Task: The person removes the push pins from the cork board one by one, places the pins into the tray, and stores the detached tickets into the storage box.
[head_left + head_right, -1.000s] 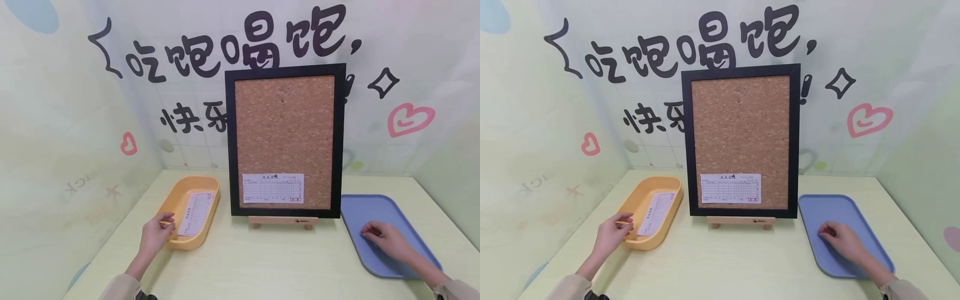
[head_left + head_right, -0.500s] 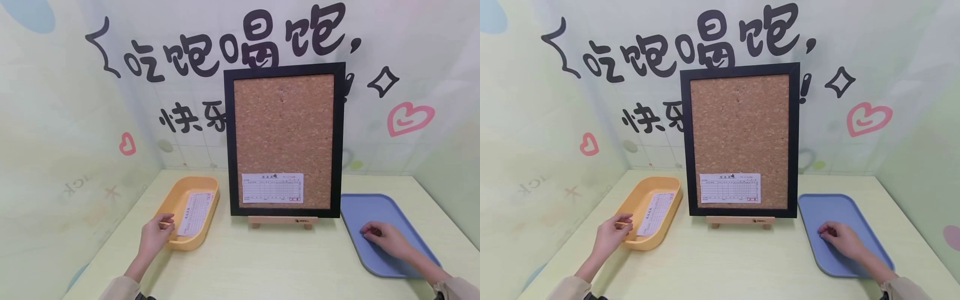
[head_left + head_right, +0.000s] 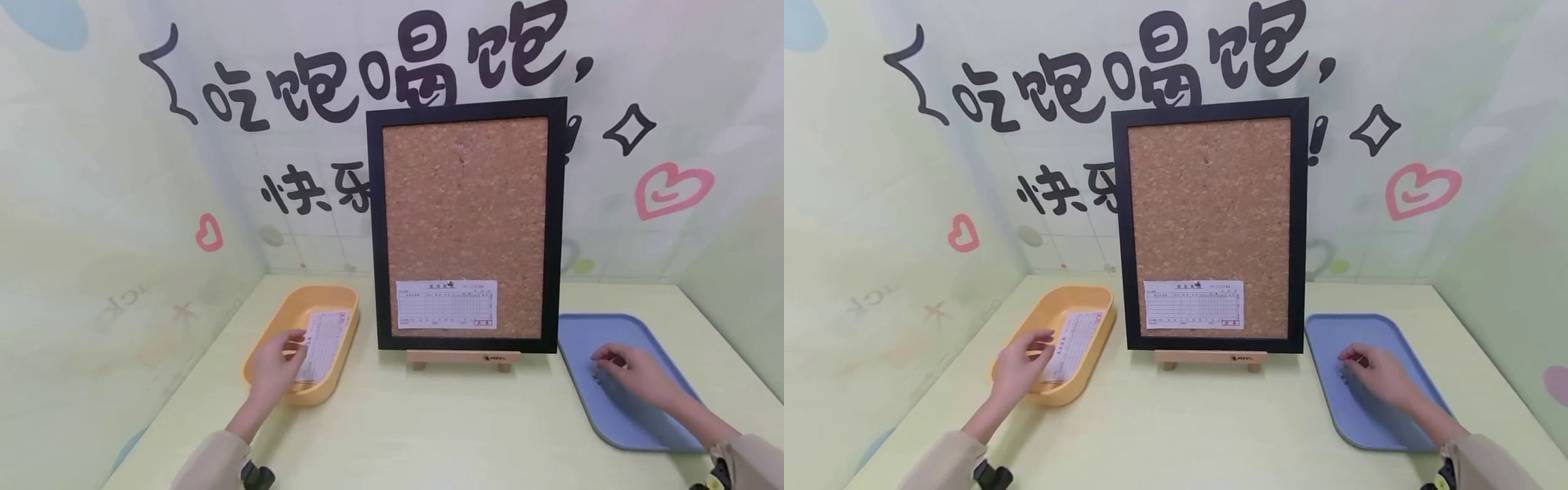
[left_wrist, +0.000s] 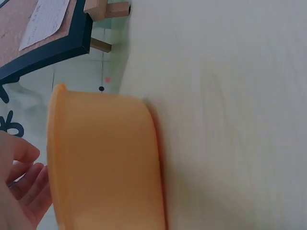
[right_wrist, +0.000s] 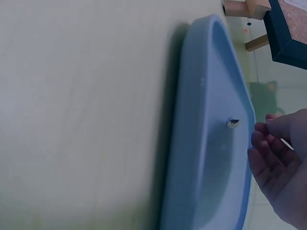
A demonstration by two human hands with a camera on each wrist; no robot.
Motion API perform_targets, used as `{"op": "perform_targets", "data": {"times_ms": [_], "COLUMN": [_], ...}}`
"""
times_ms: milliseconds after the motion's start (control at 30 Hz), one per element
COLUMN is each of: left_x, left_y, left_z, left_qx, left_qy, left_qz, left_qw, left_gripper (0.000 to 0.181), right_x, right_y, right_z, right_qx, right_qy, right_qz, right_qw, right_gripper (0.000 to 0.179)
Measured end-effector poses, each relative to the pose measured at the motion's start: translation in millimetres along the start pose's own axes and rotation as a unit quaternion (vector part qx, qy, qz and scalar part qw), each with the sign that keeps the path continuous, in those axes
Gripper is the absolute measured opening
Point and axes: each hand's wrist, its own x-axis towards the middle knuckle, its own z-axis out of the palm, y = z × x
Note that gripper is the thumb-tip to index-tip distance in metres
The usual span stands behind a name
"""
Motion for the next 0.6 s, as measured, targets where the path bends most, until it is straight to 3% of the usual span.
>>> {"op": "perform_targets", "data": {"times_ms": [100, 300, 433, 600], "left_x": [8.5, 23.4, 30.3, 35.6], "left_y": [16.7, 48.6, 60.6, 70.4], "left_z": [11.2, 41.8, 62.0, 81.7], "left_qx": [-0.005, -0.039, -0.054, -0.089], "left_qy": [-0.002, 0.016, 0.014, -0.014], "left_qz": [0.031, 0.063, 0.073, 0.088], "left_qw": [0.9995, 0.9971, 0.9957, 0.9921], "left_gripper": [0.021, 0.024, 0.044, 0.071], "right_x": [4.9, 13.9, 21.9, 27.9], "right_y": [-3, -15, -24, -30], "right_z": [-3, -3, -3, -3], "right_qx": [0.004, 0.002, -0.004, 0.01], "right_qy": [0.005, -0.005, -0.008, -0.003], "right_qz": [-0.002, 0.006, 0.01, -0.014], "right_qw": [1.0, 1.0, 0.9999, 0.9998], "right_gripper": [0.014, 0.012, 0.011, 0.011]}}
